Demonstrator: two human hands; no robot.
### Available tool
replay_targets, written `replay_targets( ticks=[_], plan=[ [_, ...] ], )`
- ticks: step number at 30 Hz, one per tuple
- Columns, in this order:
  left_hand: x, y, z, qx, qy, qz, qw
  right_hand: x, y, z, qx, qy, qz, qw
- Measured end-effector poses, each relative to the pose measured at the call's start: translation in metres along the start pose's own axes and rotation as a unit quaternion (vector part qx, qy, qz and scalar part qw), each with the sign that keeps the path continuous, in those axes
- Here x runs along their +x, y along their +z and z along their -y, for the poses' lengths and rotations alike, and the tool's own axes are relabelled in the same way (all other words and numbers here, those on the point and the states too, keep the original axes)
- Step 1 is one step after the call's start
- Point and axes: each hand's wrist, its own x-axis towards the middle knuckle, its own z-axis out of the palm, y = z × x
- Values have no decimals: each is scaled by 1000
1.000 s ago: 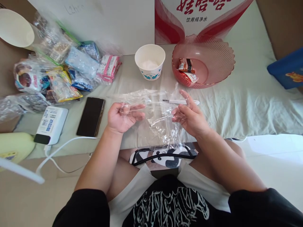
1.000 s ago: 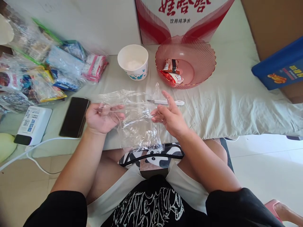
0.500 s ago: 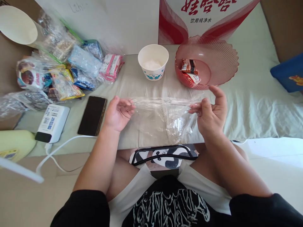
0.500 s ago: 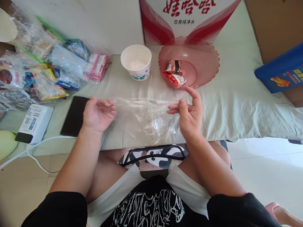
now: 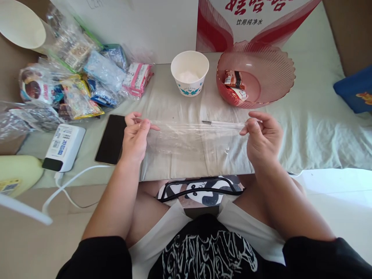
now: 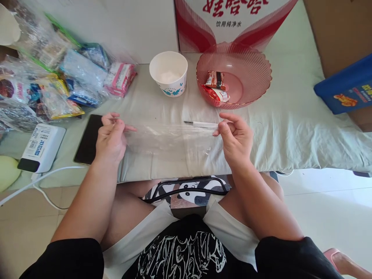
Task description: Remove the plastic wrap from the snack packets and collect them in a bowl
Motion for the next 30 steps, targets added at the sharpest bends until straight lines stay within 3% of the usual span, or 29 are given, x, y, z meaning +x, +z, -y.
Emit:
replay_targets(
  ticks=[3, 8, 12, 19, 23, 25, 28, 30],
  plan=[
    [-4, 5, -10, -81, 11, 12, 997, 1, -1, -4, 23, -31, 27, 999],
    [-8, 12, -24, -211, -114, 75, 968, 0, -2, -8, 50, -31, 85, 995],
    [-8, 13, -28, -226, -174, 106, 953, 0, -5, -14, 32, -20, 79, 996],
    [-5, 17, -29, -179, -227, 74, 954, 1, -14, -10, -26, 7, 36, 999],
    [-2, 13, -35, -154, -258, 175, 937, -2, -17, 14, -27, 30, 49, 998],
    [-2, 8, -39, -156, -270, 233, 921, 0, -23, 22, -24, 9, 56, 998],
    [-9, -3, -42, -164, -289, 293, 896, 9, -35, 23, -56, -64, -26, 996],
    [-17, -8, -43, -172, -297, 340, 876, 16, -38, 18, -65, -69, -70, 993]
  ],
)
